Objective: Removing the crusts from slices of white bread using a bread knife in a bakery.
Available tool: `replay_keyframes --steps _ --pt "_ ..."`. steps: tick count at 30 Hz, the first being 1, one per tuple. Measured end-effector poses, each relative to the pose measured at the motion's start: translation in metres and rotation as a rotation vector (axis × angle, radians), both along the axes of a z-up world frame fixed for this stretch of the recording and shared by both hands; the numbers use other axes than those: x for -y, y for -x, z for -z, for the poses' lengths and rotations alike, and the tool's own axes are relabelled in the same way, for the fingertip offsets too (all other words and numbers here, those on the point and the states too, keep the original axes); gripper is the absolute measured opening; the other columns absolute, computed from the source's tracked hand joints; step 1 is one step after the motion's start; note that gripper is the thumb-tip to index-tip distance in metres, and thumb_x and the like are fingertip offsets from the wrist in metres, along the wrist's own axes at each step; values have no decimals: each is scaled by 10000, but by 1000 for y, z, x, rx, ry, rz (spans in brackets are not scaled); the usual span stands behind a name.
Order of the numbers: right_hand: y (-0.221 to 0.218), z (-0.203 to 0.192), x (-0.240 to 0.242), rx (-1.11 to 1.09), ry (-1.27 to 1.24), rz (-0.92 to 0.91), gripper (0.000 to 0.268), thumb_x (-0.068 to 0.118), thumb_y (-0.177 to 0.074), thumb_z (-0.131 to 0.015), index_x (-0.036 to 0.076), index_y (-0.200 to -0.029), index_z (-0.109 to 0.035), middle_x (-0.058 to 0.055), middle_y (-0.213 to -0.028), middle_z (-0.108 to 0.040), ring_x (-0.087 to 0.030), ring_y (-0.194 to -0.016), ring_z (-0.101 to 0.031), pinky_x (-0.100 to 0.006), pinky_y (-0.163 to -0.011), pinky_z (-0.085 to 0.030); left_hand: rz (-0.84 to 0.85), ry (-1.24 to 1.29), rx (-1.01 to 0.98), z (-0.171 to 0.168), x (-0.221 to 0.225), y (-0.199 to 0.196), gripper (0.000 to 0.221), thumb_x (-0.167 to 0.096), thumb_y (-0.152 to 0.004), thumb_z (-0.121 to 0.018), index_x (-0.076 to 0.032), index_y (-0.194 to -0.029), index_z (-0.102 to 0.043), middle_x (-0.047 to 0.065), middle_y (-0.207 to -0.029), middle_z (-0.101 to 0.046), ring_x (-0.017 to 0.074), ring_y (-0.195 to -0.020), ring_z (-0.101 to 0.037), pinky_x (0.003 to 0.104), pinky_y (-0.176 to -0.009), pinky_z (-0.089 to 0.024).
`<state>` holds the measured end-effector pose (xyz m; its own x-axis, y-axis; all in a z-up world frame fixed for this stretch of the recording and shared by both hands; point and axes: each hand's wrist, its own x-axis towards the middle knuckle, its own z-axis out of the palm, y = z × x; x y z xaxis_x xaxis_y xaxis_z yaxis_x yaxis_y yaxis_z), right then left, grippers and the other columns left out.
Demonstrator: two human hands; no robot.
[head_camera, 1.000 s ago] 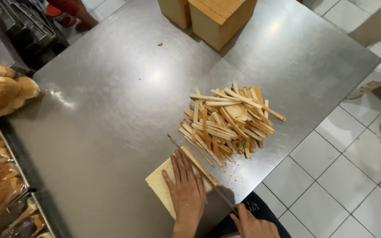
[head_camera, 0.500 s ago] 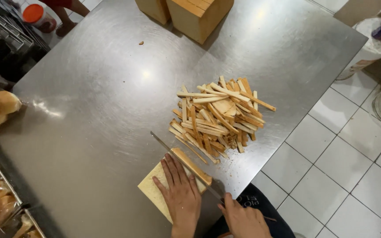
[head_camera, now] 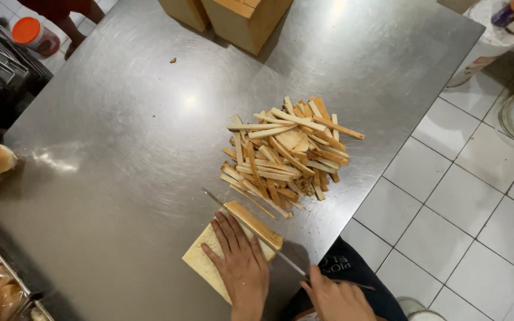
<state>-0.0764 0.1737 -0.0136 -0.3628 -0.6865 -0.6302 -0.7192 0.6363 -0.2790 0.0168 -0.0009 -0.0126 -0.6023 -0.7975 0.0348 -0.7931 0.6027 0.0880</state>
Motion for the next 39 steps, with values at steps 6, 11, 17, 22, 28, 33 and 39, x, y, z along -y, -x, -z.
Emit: replay_keyframes --steps 6,11,17,22,28,33,39 --pt "0 -10 17 -77 16 51 356 496 -1023 -507 158 -1120 -454 -48 -649 -708 -293 -521 -729 -458 -518 -601 12 -19 -14 -4 1 0 686 -329 -1048 -288 58 -1597 -150 214 -1709 -99 343 -1588 -36 654 -1196 -8" --pt "1 -10 46 -88 202 0 348 407 -1043 -504 69 -1114 -460 -115 -653 -715 -357 -495 -714 -476 -436 -573 5 46 50 2 0 -2 734 -342 -1014 -336 54 -1602 -148 217 -1705 -127 351 -1581 -99 648 -1185 -104" --pt "8 -20 -11 29 -253 44 430 579 -1043 -390 223 -1284 -394 -38 -798 -758 -300 -707 -763 -459 -646 -618 -5 8 15 -3 -1 2 727 -337 -1028 -309 56 -1607 -112 225 -1705 -95 347 -1585 -57 654 -1195 -46" --pt "2 -29 50 -80 111 7 385 433 -1049 -478 66 -1167 -493 -128 -670 -730 -338 -565 -738 -448 -525 -600 9 45 1 0 -1 0 740 -340 -1018 -336 54 -1609 -126 224 -1702 -124 353 -1582 -100 662 -1192 -83" --pt "-4 -19 -22 -148 -161 2 423 580 -1012 -447 196 -1192 -452 -6 -716 -747 -236 -551 -735 -386 -544 -610 -22 -14 -7 -6 1 2 695 -335 -1057 -253 29 -1621 -74 203 -1711 -82 351 -1580 -55 654 -1193 -52" --pt "1 -26 -4 -126 -218 -11 349 552 -1037 -440 208 -1098 -432 73 -602 -693 -163 -415 -656 -328 -438 -570 9 -82 -13 -7 1 1 689 -329 -1071 -229 56 -1610 -38 232 -1703 -38 379 -1571 1 673 -1178 20" --pt "3 -35 24 -78 101 -35 360 390 -1060 -472 34 -1111 -471 -104 -654 -717 -316 -497 -719 -418 -444 -578 20 39 8 -3 1 -1 709 -321 -1046 -293 61 -1611 -99 231 -1704 -109 374 -1578 -95 660 -1189 -106"
